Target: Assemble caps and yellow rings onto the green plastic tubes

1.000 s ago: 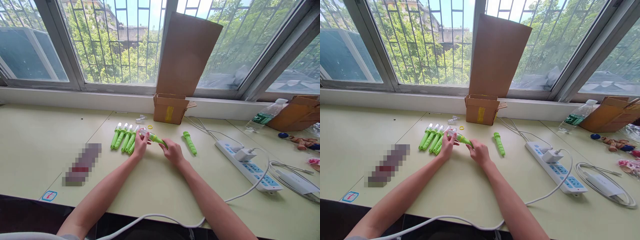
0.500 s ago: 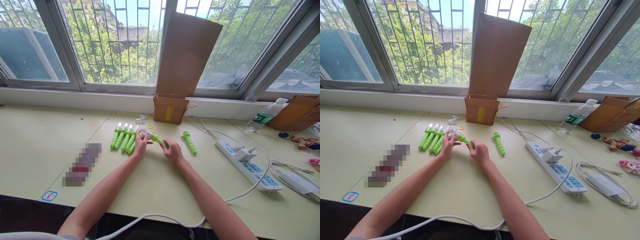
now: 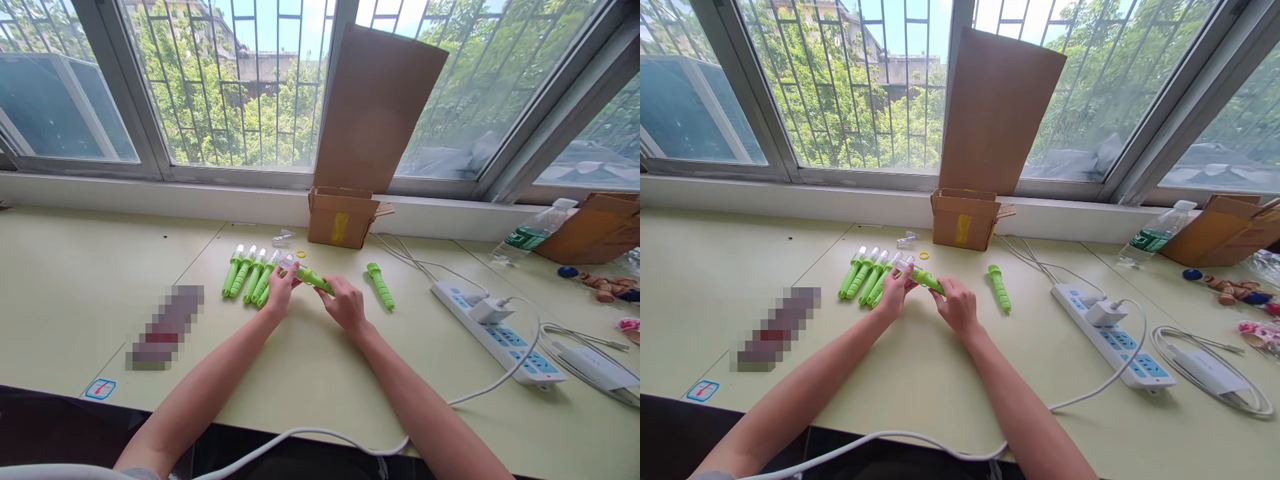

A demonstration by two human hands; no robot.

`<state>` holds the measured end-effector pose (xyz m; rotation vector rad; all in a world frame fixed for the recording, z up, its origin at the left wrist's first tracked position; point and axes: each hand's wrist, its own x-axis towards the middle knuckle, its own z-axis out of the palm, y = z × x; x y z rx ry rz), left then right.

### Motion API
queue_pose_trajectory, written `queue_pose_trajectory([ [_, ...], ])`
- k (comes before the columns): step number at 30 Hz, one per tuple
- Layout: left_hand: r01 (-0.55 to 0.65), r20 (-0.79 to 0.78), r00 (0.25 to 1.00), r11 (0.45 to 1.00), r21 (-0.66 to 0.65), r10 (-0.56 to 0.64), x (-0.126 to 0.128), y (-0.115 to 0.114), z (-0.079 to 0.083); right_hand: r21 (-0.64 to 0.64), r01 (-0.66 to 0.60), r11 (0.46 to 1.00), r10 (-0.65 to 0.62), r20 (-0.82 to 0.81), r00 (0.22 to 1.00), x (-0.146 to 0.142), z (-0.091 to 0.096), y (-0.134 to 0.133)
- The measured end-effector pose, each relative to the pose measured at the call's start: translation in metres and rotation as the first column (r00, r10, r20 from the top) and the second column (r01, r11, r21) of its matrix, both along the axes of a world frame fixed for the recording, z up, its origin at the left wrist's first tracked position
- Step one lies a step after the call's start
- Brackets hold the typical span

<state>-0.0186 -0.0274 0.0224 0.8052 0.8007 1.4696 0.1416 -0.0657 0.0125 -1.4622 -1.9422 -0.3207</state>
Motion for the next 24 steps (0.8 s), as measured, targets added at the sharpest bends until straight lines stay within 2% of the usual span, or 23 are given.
queue_pose_trajectory([
  [7, 0.029, -0.001, 1.000, 1.000, -0.001, -0.029, -0.002, 0.003, -0.001, -0.081, -0.053, 0.995, 0.048, -0.060, 0.997, -0.003, 0.002, -0.002],
  [10, 0.038, -0.016, 0.999, 0.999, 0.012, -0.037, -0.003, 0.005, -0.002, -0.163, -0.101, 0.981, 0.069, -0.189, 0.980, -0.006, 0.003, -0.003],
  [13, 0.055, -0.024, 0.998, 0.998, 0.014, -0.055, -0.003, 0.007, -0.004, -0.281, -0.206, 0.938, 0.095, -0.363, 0.927, -0.009, 0.007, -0.003],
  [16, 0.089, -0.018, 0.996, 0.996, 0.014, -0.089, -0.005, 0.008, -0.005, -0.419, -0.353, 0.836, 0.057, -0.574, 0.817, -0.009, 0.012, -0.003],
  [20, 0.154, 0.003, 0.988, 0.988, 0.019, -0.154, -0.005, 0.007, -0.006, -0.571, -0.586, 0.575, -0.161, -0.781, 0.603, -0.002, 0.023, -0.004],
  [22, 0.181, 0.020, 0.983, 0.983, 0.023, -0.182, -0.005, 0.005, -0.005, -0.589, -0.667, 0.457, -0.231, -0.802, 0.550, 0.003, 0.028, -0.004],
  [23, 0.194, 0.033, 0.980, 0.981, 0.027, -0.195, -0.005, 0.004, -0.005, -0.594, -0.683, 0.425, -0.243, -0.802, 0.546, 0.005, 0.029, -0.004],
  [24, 0.206, 0.047, 0.977, 0.978, 0.034, -0.207, -0.004, 0.004, -0.004, -0.599, -0.681, 0.421, -0.237, -0.797, 0.555, 0.005, 0.029, -0.004],
])
